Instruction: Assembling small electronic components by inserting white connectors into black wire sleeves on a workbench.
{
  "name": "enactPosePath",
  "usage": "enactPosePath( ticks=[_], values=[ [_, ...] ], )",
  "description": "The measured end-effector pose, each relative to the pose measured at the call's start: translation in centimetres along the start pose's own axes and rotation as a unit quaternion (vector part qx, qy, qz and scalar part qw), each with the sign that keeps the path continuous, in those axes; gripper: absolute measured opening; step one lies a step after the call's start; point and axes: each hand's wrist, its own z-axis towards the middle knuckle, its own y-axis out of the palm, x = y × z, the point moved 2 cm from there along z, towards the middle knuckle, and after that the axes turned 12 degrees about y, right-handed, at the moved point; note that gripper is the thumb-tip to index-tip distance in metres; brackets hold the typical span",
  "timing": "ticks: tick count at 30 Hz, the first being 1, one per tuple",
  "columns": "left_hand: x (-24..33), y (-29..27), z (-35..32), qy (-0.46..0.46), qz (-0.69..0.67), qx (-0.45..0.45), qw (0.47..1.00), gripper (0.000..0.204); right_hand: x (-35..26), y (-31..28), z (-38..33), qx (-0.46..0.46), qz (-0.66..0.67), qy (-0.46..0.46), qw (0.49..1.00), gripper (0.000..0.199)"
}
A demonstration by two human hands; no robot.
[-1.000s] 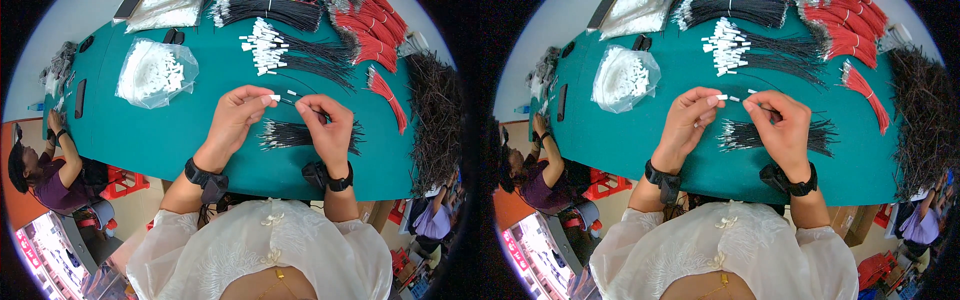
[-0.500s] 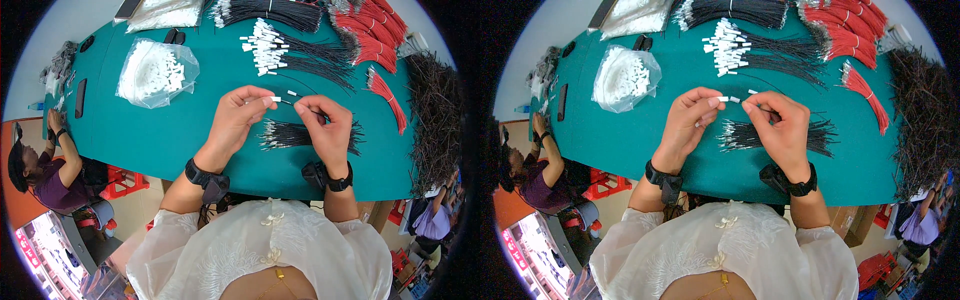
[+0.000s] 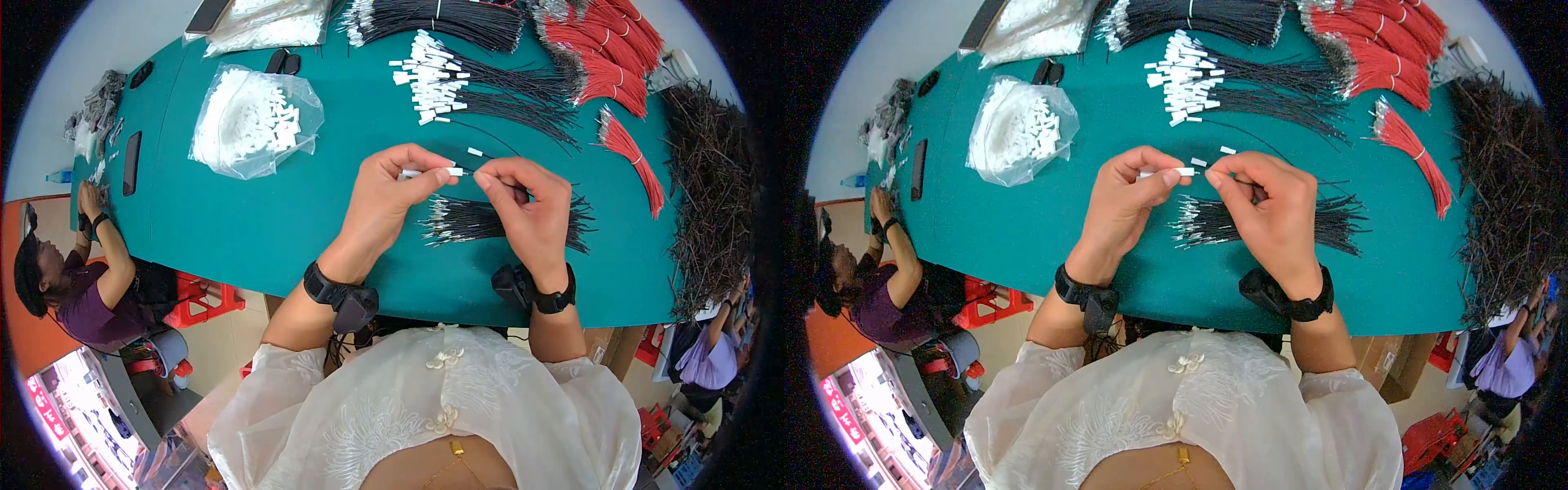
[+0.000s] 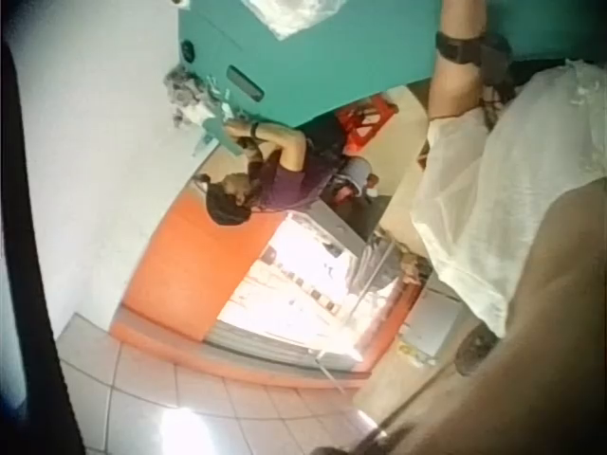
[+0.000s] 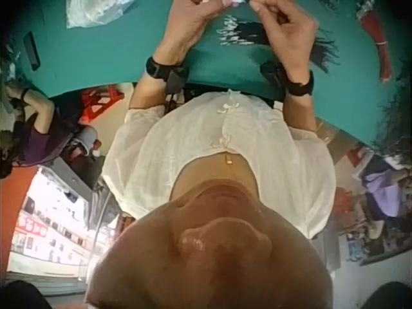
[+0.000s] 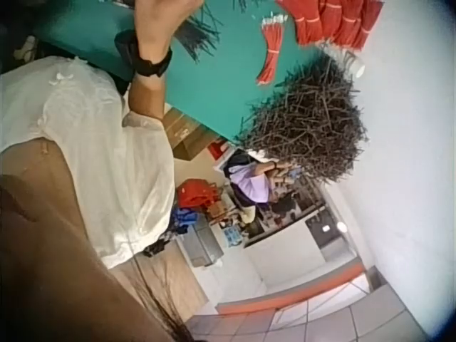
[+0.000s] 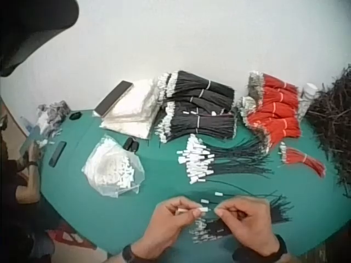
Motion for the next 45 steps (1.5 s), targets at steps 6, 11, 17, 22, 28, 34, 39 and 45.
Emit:
enactPosePath(
  ticks=[6, 11, 17, 22, 28, 34, 39, 45],
  values=[
    [-0.14, -0.61, 0.05, -0.021, 0.007, 0.008, 1.000, 0.007, -0.47, 0.32, -0.38, -0.011, -0.006, -0.006, 1.000, 0.006],
    [-0.34, -0.37, -0.01, -0.026, -0.013, 0.001, 1.000, 0.008, -0.25, 0.15, -0.12, 0.006, -0.035, -0.028, 0.999, 0.005],
    [-0.10, -0.39, 0.02, -0.026, -0.008, 0.005, 1.000, 0.008, -0.41, 0.36, -0.36, 0.000, -0.035, -0.038, 0.999, 0.005],
    [-0.25, -0.37, -0.03, -0.019, -0.004, -0.005, 1.000, 0.007, -0.19, 0.30, -0.09, 0.011, -0.037, -0.048, 0.998, 0.005],
    [-0.07, -0.23, -0.02, -0.019, 0.018, 0.003, 1.000, 0.008, -0.16, 0.33, -0.14, 0.005, -0.056, -0.063, 0.996, 0.005],
    [-0.23, -0.38, -0.02, -0.026, 0.000, 0.003, 1.000, 0.008, -0.19, 0.42, -0.22, 0.019, -0.064, -0.096, 0.993, 0.004],
    [-0.37, 0.02, -0.16, 0.012, 0.037, 0.003, 0.999, 0.006, -0.27, 0.27, -0.30, -0.004, -0.042, -0.053, 0.998, 0.004],
    [-0.52, 0.15, -0.23, 0.001, 0.030, -0.006, 1.000, 0.006, -0.29, 0.27, -0.31, -0.021, -0.048, -0.054, 0.997, 0.004]
  ],
)
